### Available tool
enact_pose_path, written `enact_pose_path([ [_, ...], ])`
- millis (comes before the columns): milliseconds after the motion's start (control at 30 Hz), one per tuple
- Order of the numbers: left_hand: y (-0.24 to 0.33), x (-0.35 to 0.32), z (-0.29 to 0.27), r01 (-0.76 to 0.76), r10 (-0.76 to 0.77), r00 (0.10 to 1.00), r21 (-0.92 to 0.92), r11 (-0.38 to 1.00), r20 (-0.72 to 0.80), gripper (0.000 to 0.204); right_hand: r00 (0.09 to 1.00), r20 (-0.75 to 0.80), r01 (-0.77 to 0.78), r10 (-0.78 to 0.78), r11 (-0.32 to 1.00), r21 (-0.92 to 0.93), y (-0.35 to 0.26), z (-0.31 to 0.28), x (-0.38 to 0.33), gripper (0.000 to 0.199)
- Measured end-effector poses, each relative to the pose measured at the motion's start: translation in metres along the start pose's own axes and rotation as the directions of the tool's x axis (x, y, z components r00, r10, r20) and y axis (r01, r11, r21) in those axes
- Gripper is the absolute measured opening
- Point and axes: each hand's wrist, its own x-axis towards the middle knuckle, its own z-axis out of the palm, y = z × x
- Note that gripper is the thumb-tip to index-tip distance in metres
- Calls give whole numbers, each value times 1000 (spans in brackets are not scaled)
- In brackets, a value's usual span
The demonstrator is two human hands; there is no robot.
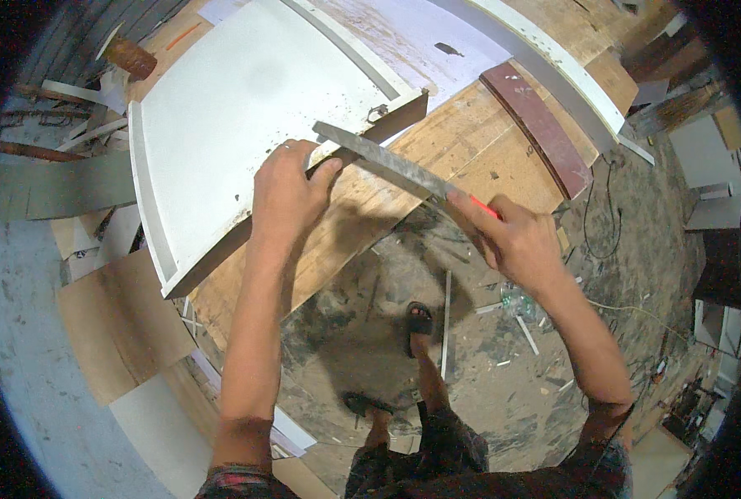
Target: The person uses a metal hand file to smooth the edges of a dark brown rectangular board. They then switch to a white rectangular board and file its edges in a similar manner. The person works at a wooden workbench in a cluttered workshop environment.
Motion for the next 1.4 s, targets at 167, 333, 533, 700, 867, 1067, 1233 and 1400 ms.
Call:
enact_pose_path([
  [167, 10, 10, 0, 36, -33, 996, -37, 999, 86, 36, 990, -139, 19, -24, 999, -40, 22, 11, 73, 60],
  [333, 3, 5, 5, 7, -4, 999, -49, 999, 52, 35, 995, -79, 63, -64, 998, -19, 24, 3, 45, 66],
  [533, 7, 5, 4, 35, -33, 997, -32, 999, 63, 29, 990, -130, 54, -50, 998, 31, 46, -7, 31, 56],
  [700, 11, 9, 2, 24, -20, 998, -67, 997, 63, 28, 975, -160, 140, -153, 986, -87, 61, -1, 71, 61],
  [867, 7, 7, -2, 25, -24, 997, -20, 999, 79, 30, 990, -57, 126, -127, 992, -13, 75, -10, 41, 62],
  [1067, 18, 10, 3, 31, -28, 996, -37, 999, 87, 32, 975, -140, 152, -170, 979, -137, 94, 1, 98, 64],
  [1233, 10, 4, -2, 78, -75, 993, -29, 997, 95, 32, 972, -96, 222, -216, 973, 62, 91, -15, 74, 60],
  [1400, 13, 6, -2, 77, -76, 992, -7, 997, 97, 32, 977, -125, 182, -173, 981, 65, 88, 5, 43, 46],
])
